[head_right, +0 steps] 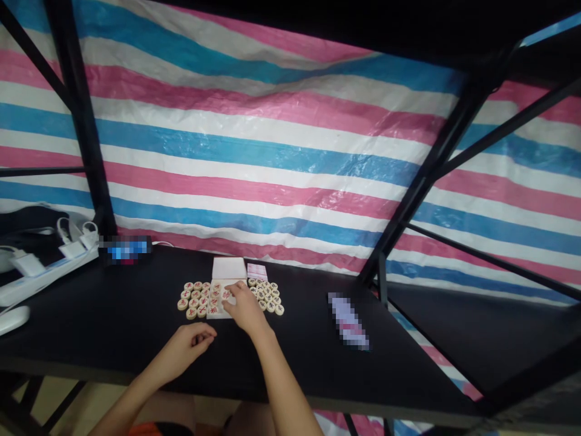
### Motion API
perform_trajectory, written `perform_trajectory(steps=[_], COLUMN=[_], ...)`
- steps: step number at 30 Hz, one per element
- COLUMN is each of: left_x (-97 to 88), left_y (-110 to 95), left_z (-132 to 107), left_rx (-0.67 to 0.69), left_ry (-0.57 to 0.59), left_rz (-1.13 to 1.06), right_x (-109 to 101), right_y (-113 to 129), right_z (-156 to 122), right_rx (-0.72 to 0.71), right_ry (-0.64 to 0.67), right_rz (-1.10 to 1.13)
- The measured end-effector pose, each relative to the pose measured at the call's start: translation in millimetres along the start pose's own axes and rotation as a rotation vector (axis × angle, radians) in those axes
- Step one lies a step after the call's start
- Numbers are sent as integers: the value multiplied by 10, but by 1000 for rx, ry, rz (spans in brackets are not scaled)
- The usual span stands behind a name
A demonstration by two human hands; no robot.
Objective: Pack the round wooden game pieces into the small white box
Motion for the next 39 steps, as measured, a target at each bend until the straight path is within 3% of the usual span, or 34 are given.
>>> perform_trajectory(steps=[4, 10, 17, 25, 34, 39], left_x=[-54, -68, -38, -57, -66, -28], left_y=[41, 27, 8, 107, 24, 156], left_z=[1, -11, -5, 5, -7, 31], left_rx=[-30, -16, -34, -30, -24, -36], left_ry=[-59, -86, -14, -23, -10, -60], left_rz=[-135, -222, -230, -317, -286, -310], right_x=[50, 143, 186, 188, 190, 152], right_y=[242, 335, 282, 279, 242, 294], right_z=[-327, -647, -674, -684, -690, -707], right_rx=[-71, 25, 28, 31, 65, 49], right_ry=[-38, -25, -40, -25, -30, -19], right_rz=[121, 333, 392, 442, 431, 462])
Point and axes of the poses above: each hand's wrist, its own z-axis towards the middle knuckle, its own x-axis out of the palm, y = z × x, the point moved 3 cm from there along z, towards the middle knuckle, and after that the axes turned 1 degree about -z, right-handed, at the moved point
